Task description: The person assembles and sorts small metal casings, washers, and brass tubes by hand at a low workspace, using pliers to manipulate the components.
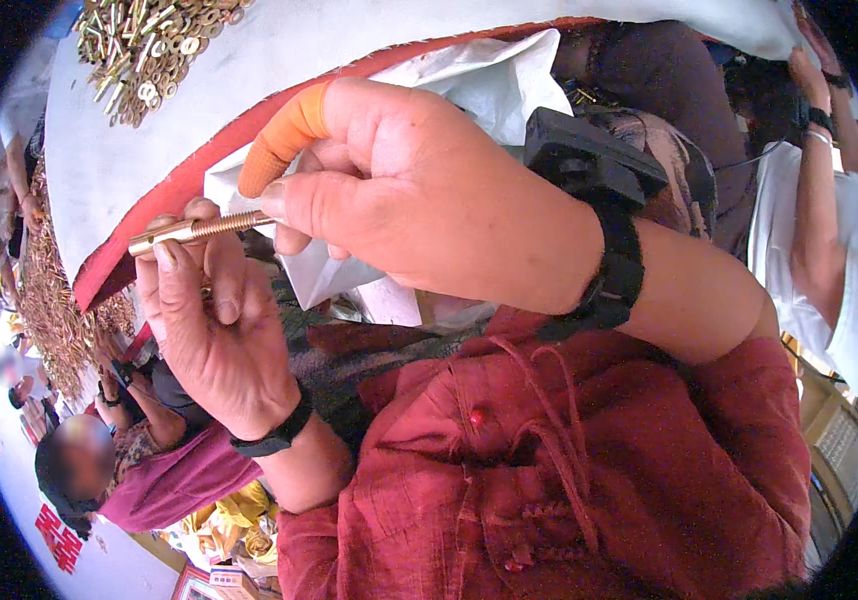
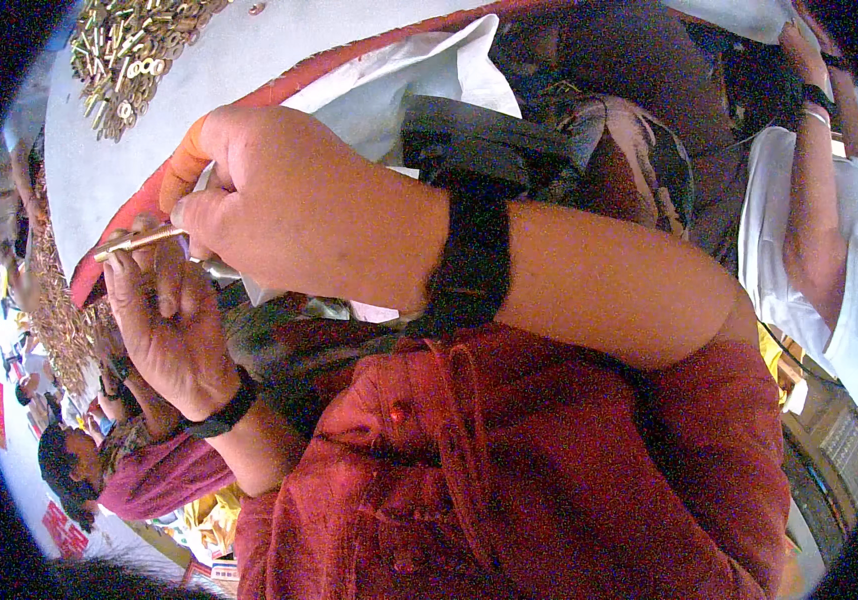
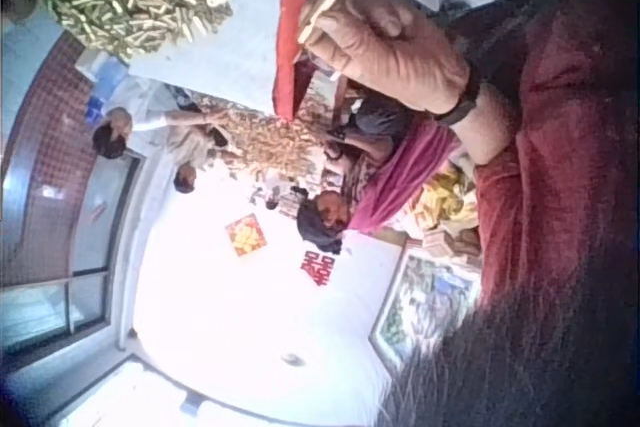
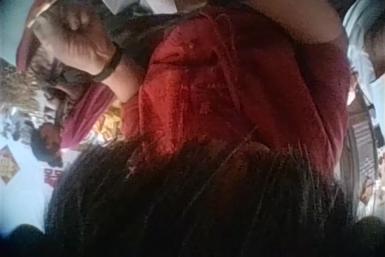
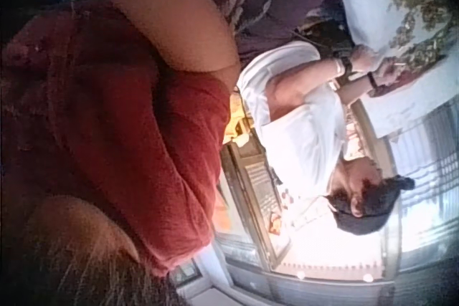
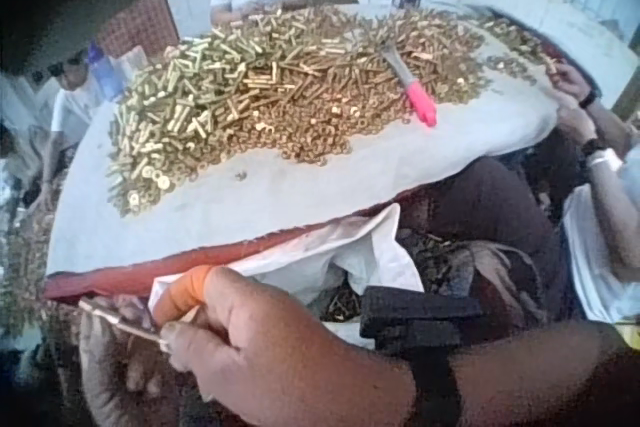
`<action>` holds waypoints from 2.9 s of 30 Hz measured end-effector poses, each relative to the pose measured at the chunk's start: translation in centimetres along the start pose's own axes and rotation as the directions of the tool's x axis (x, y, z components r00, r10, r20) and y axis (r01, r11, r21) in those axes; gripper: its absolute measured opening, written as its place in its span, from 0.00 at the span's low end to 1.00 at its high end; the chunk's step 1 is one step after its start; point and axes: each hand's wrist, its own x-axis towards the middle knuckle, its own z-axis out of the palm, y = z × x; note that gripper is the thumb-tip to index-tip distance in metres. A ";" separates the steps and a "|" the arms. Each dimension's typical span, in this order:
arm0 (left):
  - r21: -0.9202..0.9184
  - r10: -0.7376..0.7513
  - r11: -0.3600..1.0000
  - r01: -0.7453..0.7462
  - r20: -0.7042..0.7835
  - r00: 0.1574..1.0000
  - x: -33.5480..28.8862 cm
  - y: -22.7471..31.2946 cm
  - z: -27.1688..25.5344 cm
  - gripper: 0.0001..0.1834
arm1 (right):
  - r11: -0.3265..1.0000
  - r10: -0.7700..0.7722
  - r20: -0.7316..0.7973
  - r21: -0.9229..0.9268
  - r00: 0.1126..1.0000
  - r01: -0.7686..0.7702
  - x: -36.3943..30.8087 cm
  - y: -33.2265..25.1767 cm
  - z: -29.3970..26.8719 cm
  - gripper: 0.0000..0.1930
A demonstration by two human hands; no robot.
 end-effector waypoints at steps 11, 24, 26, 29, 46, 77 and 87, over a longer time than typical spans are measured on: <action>-0.013 0.039 0.999 -0.039 -0.006 0.999 0.0 -0.3 0.9 0.08 | 0.989 -0.093 0.019 -0.118 0.995 0.095 -0.1 -0.4 -0.4 0.11; -0.139 -0.077 0.987 0.076 0.000 0.997 2.4 -0.4 1.1 0.06 | 0.998 -0.023 0.125 -0.062 0.992 0.031 2.1 -1.0 -0.9 0.12; -0.126 -0.055 0.991 0.054 -0.003 0.998 2.8 -0.7 1.0 0.07 | 0.997 -0.024 0.085 -0.075 0.996 0.030 2.5 -0.6 -1.0 0.13; -0.133 -0.063 0.989 0.062 -0.003 0.998 3.0 -0.9 1.4 0.09 | 0.998 0.006 0.102 -0.065 0.995 0.000 2.7 -0.9 -1.5 0.13; -0.020 -0.190 0.981 0.190 0.037 0.981 2.3 -1.5 2.0 0.08 | 0.997 -0.011 0.092 0.079 0.996 0.004 2.3 -0.3 -0.6 0.16; 0.328 -0.082 0.942 0.065 0.038 0.996 10.4 2.6 1.3 0.10 | 0.576 0.291 0.672 -0.691 0.680 0.436 3.1 -2.0 -2.0 0.12; 0.610 -0.151 0.790 0.067 0.088 0.985 19.2 1.0 1.2 0.06 | 0.127 -0.255 0.274 -0.941 0.927 0.313 15.3 -0.9 -7.7 0.06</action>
